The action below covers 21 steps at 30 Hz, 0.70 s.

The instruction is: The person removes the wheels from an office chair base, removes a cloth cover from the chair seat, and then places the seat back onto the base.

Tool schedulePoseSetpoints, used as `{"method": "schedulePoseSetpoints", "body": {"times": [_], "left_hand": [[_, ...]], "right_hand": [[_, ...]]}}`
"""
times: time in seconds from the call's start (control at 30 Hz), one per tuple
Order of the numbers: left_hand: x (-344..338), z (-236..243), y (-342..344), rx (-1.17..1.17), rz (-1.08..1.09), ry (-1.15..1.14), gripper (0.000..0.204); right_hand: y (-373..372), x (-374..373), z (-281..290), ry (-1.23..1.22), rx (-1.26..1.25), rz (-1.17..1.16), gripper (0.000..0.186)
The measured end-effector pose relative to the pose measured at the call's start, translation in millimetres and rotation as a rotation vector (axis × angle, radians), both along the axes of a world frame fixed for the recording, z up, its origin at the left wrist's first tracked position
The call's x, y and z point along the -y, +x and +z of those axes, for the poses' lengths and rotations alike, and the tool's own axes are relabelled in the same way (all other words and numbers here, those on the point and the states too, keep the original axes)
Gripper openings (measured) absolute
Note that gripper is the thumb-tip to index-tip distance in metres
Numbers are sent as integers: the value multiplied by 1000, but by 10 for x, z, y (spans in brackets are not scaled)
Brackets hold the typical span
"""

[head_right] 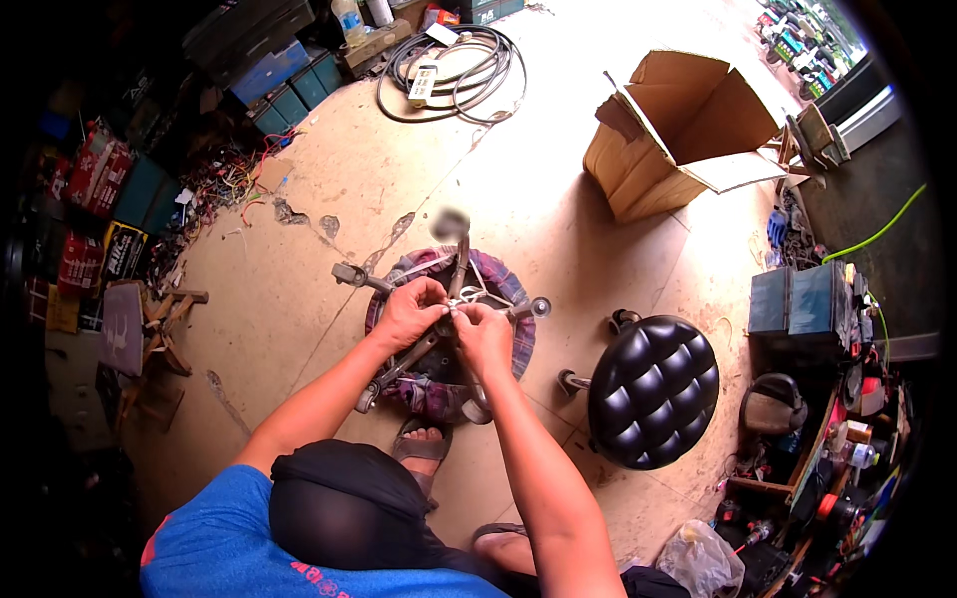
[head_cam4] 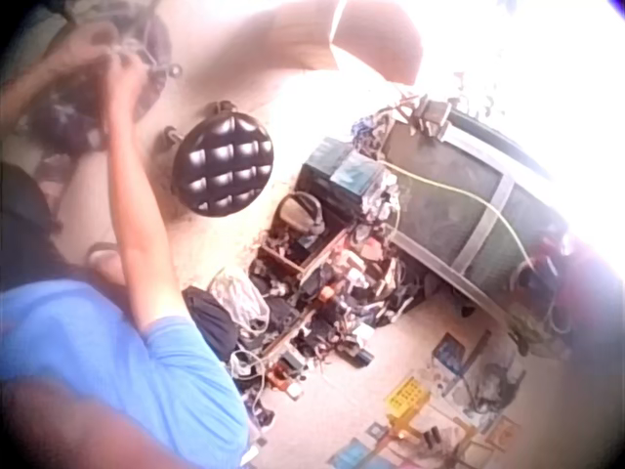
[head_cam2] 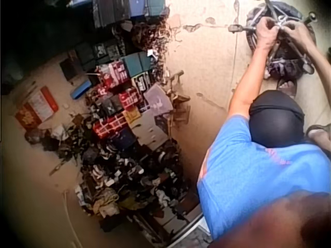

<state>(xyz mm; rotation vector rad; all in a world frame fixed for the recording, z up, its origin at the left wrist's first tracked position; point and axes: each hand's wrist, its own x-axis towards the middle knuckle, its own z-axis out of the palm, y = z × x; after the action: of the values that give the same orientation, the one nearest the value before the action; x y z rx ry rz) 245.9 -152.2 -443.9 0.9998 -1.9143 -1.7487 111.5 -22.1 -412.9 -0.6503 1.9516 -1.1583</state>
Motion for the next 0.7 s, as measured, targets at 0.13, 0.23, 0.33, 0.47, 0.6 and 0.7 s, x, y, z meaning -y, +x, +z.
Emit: {"method": "schedulePoseSetpoints", "body": {"times": [0.13,0.23,0.33,0.47,0.6,0.7], "left_hand": [[-10,60,39,81,-24,-14,17],[-35,105,14,79,-31,-12,17],[-27,89,21,68,-23,-81,18],[-33,78,27,63,-16,-57,17],[-60,138,15,39,-15,-23,17],[-61,148,23,32,-7,-2,18]], "right_hand": [[40,-61,-20,11,-32,44,25],[33,-119,-102,-60,3,21,24],[-29,-91,-119,-58,139,-73,25],[34,-23,-93,-142,-21,-82,15],[29,-10,-95,-82,-140,-11,16],[45,-10,-80,-83,-194,10,17]]}}
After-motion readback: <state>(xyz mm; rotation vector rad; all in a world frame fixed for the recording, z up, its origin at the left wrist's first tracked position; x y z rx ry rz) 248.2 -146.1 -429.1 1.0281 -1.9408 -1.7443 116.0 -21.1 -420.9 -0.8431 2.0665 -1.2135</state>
